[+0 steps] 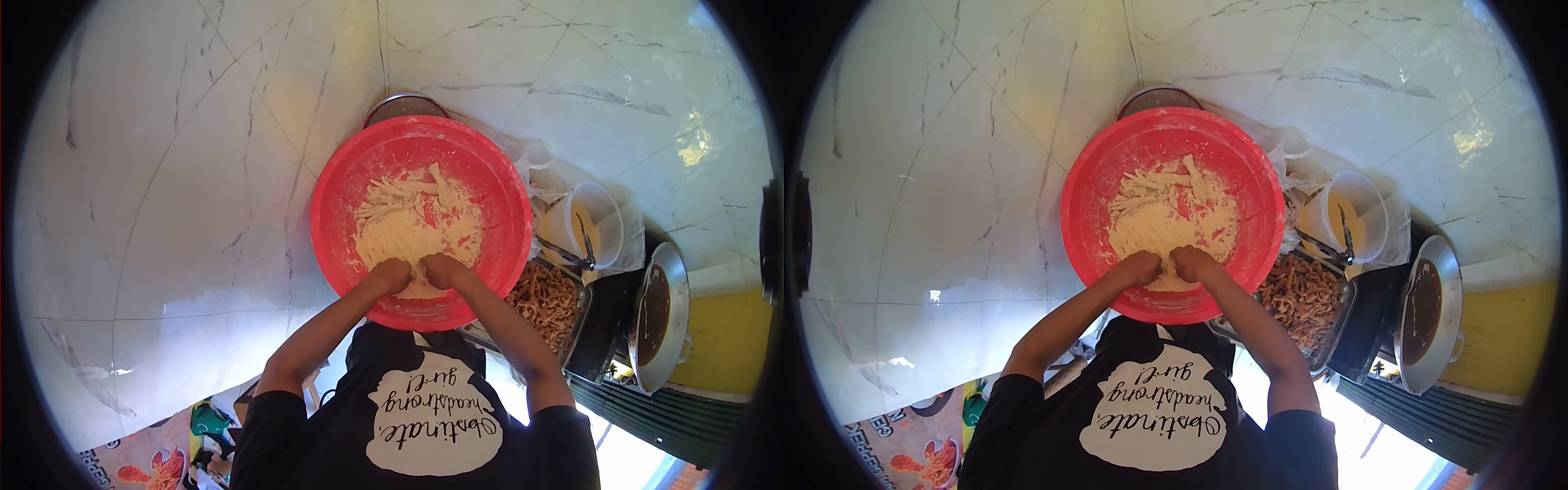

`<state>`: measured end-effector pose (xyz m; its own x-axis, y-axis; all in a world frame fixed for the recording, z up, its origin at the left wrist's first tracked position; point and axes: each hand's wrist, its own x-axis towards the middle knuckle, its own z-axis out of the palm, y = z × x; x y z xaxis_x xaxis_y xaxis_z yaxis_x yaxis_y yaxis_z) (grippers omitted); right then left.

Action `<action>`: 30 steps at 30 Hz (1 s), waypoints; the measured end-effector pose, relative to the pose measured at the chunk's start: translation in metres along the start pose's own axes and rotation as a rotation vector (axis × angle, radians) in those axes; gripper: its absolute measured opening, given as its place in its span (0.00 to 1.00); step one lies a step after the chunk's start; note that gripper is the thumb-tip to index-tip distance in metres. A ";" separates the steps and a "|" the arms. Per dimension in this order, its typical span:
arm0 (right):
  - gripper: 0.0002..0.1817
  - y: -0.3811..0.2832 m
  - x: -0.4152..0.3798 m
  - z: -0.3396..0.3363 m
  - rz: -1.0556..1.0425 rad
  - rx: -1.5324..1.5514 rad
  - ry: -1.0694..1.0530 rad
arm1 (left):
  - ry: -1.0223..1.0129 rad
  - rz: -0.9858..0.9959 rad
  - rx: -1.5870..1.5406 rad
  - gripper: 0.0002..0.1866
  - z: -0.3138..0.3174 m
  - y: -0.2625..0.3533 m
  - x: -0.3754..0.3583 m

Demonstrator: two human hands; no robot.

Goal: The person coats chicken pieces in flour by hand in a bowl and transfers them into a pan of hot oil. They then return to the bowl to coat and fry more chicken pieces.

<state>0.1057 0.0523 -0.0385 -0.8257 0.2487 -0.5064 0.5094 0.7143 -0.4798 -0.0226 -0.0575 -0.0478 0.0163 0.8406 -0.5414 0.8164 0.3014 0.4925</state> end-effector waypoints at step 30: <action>0.20 -0.002 -0.003 -0.010 0.071 -0.063 -0.156 | 0.032 0.145 -0.023 0.22 -0.007 0.001 -0.003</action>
<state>0.1043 0.0566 -0.0290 -0.7377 0.1991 -0.6451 0.5451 0.7394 -0.3952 -0.0260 -0.0571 -0.0410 0.1149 0.8898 -0.4417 0.7936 0.1852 0.5796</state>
